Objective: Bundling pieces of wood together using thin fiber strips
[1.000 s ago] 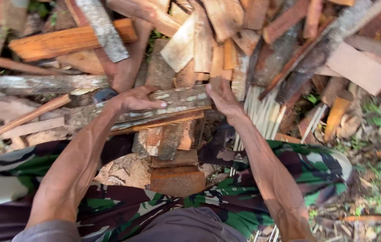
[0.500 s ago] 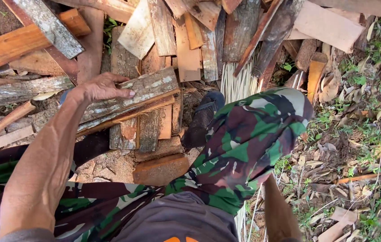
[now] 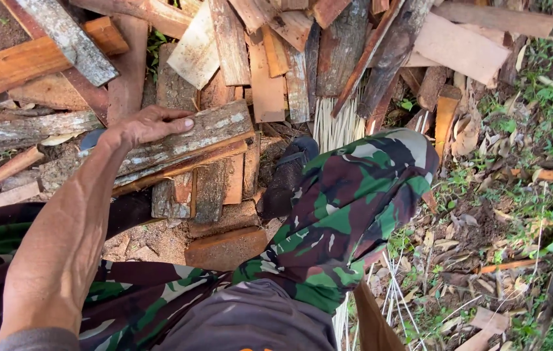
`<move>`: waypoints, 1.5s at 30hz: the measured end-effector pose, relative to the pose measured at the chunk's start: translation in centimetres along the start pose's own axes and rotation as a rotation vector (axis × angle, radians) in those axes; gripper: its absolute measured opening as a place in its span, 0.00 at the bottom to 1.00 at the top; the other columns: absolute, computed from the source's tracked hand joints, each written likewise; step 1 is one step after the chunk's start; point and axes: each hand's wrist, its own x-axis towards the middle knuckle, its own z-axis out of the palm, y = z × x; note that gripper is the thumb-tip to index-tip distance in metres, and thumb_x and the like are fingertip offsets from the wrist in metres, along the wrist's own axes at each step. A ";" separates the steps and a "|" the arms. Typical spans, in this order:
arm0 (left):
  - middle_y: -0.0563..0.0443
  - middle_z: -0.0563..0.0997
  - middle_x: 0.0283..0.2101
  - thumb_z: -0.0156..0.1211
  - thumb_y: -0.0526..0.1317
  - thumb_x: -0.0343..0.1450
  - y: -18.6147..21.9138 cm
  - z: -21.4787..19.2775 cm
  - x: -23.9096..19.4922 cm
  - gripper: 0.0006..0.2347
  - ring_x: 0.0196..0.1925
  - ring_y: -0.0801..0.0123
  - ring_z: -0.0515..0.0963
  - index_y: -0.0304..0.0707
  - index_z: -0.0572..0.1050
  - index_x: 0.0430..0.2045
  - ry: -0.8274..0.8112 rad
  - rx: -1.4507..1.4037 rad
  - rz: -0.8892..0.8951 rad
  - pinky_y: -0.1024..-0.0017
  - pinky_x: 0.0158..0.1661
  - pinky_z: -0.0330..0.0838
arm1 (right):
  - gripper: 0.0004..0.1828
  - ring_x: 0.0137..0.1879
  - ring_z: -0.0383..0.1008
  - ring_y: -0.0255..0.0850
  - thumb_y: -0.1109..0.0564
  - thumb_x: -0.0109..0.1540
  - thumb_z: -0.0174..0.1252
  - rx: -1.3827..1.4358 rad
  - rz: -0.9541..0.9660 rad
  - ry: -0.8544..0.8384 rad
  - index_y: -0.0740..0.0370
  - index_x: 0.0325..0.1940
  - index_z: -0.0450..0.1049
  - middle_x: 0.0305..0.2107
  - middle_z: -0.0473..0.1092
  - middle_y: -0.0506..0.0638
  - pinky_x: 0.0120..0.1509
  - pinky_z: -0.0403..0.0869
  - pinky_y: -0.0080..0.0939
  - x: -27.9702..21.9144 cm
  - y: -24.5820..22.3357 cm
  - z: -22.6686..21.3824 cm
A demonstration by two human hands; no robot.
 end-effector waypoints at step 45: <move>0.44 0.85 0.44 0.47 0.52 0.79 0.4 2.4 4.2 0.17 0.36 0.63 0.88 0.54 0.72 0.60 0.298 -0.836 0.286 0.80 0.41 0.79 | 0.31 0.32 0.80 0.48 0.48 0.69 0.38 -0.922 -0.148 -1.202 0.56 0.77 0.56 0.26 0.80 0.62 0.43 0.73 0.50 21.7 -50.0 13.0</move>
